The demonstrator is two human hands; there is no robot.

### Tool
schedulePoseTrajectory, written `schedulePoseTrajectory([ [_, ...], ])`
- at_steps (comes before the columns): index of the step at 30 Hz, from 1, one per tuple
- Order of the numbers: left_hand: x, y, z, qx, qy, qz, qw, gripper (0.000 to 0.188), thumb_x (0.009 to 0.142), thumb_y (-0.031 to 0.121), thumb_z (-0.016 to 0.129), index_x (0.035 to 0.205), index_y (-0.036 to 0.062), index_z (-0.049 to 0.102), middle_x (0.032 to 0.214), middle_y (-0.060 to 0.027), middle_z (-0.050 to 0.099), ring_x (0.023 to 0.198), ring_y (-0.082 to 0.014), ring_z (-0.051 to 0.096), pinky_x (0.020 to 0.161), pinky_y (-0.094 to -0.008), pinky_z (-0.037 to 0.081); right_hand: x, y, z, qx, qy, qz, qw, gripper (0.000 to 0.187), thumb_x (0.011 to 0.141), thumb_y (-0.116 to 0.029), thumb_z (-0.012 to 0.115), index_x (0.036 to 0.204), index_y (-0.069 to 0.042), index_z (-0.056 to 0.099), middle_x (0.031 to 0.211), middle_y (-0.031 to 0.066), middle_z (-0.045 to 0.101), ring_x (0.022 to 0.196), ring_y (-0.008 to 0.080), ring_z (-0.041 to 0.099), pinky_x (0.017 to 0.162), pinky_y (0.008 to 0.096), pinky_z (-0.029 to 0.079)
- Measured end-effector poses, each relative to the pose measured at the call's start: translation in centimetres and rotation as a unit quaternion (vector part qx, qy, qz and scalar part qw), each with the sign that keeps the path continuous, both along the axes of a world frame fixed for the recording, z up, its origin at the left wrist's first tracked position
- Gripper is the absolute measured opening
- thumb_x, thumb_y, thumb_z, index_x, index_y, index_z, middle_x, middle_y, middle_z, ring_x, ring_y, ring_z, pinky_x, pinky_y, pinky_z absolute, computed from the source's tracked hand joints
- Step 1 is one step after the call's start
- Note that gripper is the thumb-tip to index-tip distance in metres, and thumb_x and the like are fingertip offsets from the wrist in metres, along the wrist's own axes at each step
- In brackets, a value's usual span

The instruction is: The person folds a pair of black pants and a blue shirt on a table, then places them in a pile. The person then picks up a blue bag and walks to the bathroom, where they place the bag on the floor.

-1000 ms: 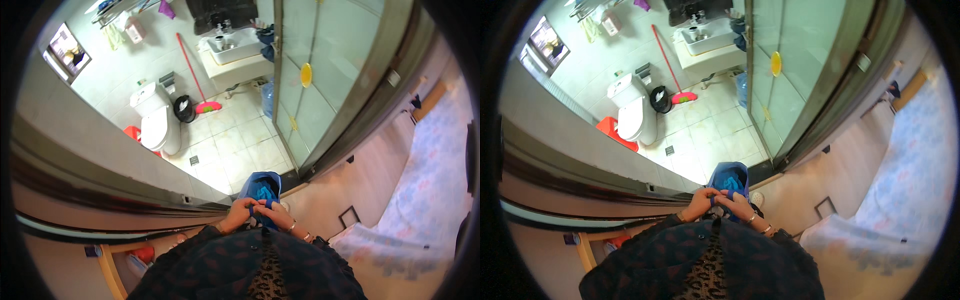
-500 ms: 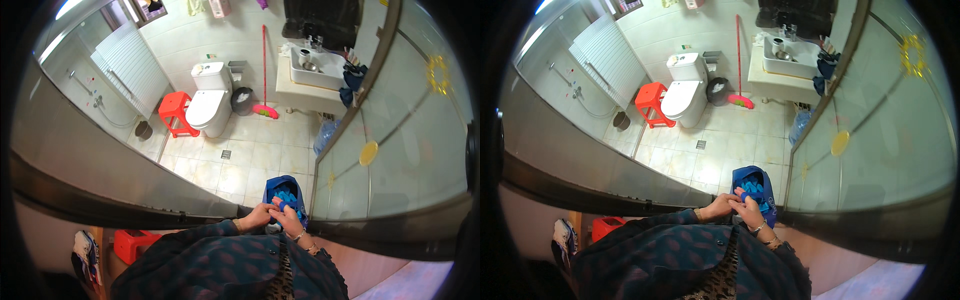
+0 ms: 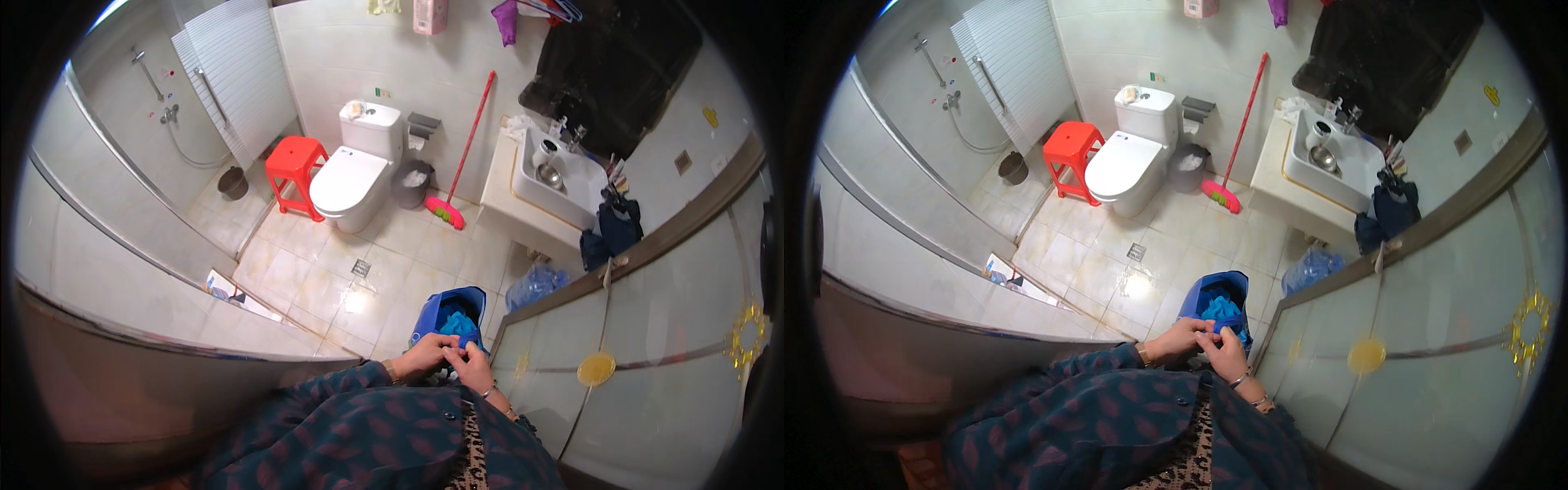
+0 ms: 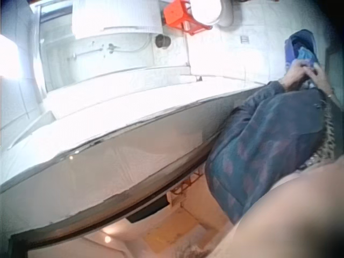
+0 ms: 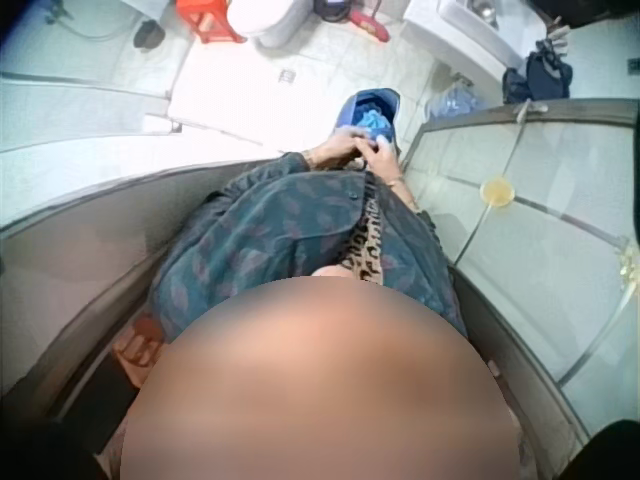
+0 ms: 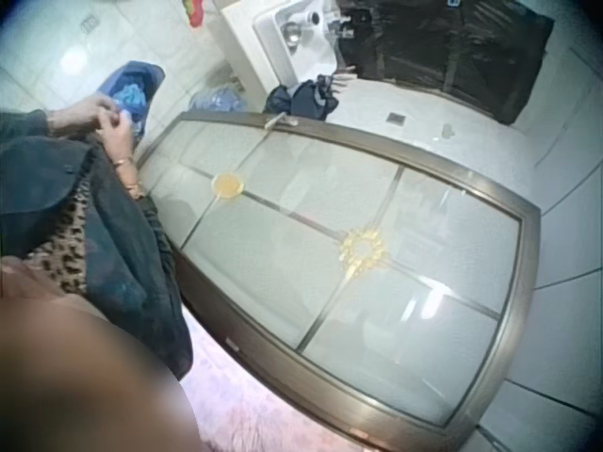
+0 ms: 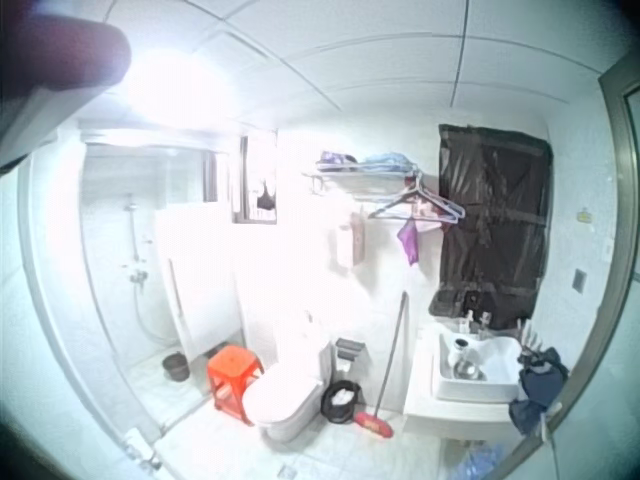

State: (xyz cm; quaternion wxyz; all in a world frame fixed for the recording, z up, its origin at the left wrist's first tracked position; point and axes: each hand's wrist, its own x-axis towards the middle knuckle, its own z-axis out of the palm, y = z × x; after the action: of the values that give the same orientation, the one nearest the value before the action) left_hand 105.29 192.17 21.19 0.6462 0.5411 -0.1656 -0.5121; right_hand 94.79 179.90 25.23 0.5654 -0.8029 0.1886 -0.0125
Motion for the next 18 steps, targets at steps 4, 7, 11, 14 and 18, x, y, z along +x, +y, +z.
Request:
schedulePoseTrajectory([
  [4, 3.7, 1.1, 2.5, 0.003, -0.005, 0.134, 0.991, 0.018, 0.092, 0.018, 0.067, 0.095, 0.0004, 0.071, 0.089, -0.0027, 0.067, 0.083, -0.0095, 0.059, 0.076, -0.0255, 0.048, 5.2, 0.1, 1.7, -0.116, -0.138, -0.001, 0.984, 0.029, 0.089, -0.023, 0.069, 0.102, 0.003, 0.064, 0.101, 0.0179, 0.067, 0.09, 0.034, 0.064, 0.08, 0.0356, 0.051],
  [7, 7.0, 1.3, 4.0, -0.026, 0.025, 0.221, 0.975, 0.016, 0.09, 0.017, 0.07, 0.093, 0.0014, 0.071, 0.085, -0.0018, 0.067, 0.077, -0.0085, 0.06, 0.066, -0.0225, 0.046, 8.6, -0.1, 2.0, -0.148, -0.249, -0.019, 0.957, 0.016, 0.085, -0.008, 0.068, 0.099, 0.0, 0.067, 0.097, 0.0153, 0.066, 0.088, 0.0327, 0.064, 0.078, 0.0377, 0.052],
  [11, 11.4, 0.9, 5.1, -0.002, 0.014, 0.311, 0.95, 0.011, 0.088, 0.013, 0.071, 0.089, 0.0016, 0.071, 0.082, -0.0002, 0.066, 0.074, -0.0081, 0.058, 0.065, -0.0227, 0.045, 13.3, -1.7, -0.1, -0.086, -0.233, 0.069, 0.966, 0.008, 0.087, -0.006, 0.063, 0.093, -0.001, 0.066, 0.088, 0.0146, 0.065, 0.079, 0.0309, 0.065, 0.068, 0.036, 0.051],
  [14, 14.6, 0.0, 5.5, 0.032, 0.014, 0.335, 0.942, 0.013, 0.089, 0.014, 0.07, 0.087, 0.0018, 0.071, 0.078, 0.0004, 0.062, 0.07, -0.0082, 0.054, 0.062, -0.0226, 0.042, 18.2, -2.7, -3.6, -0.122, -0.08, 0.223, 0.964, 0.02, 0.092, -0.016, 0.056, 0.103, -0.004, 0.066, 0.099, 0.0207, 0.067, 0.092, 0.0403, 0.064, 0.08, 0.0451, 0.052],
  [18, 18.3, -0.8, 6.7, 0.069, 0.011, 0.35, 0.934, 0.014, 0.089, 0.014, 0.07, 0.09, -0.0001, 0.071, 0.081, -0.0023, 0.065, 0.074, -0.0107, 0.059, 0.065, -0.0241, 0.047, 25.2, -3.4, -7.7, -0.129, -0.029, 0.332, 0.934, 0.035, 0.09, -0.019, 0.057, 0.122, -0.005, 0.058, 0.115, 0.0233, 0.063, 0.105, 0.0413, 0.061, 0.089, 0.0468, 0.05],
])
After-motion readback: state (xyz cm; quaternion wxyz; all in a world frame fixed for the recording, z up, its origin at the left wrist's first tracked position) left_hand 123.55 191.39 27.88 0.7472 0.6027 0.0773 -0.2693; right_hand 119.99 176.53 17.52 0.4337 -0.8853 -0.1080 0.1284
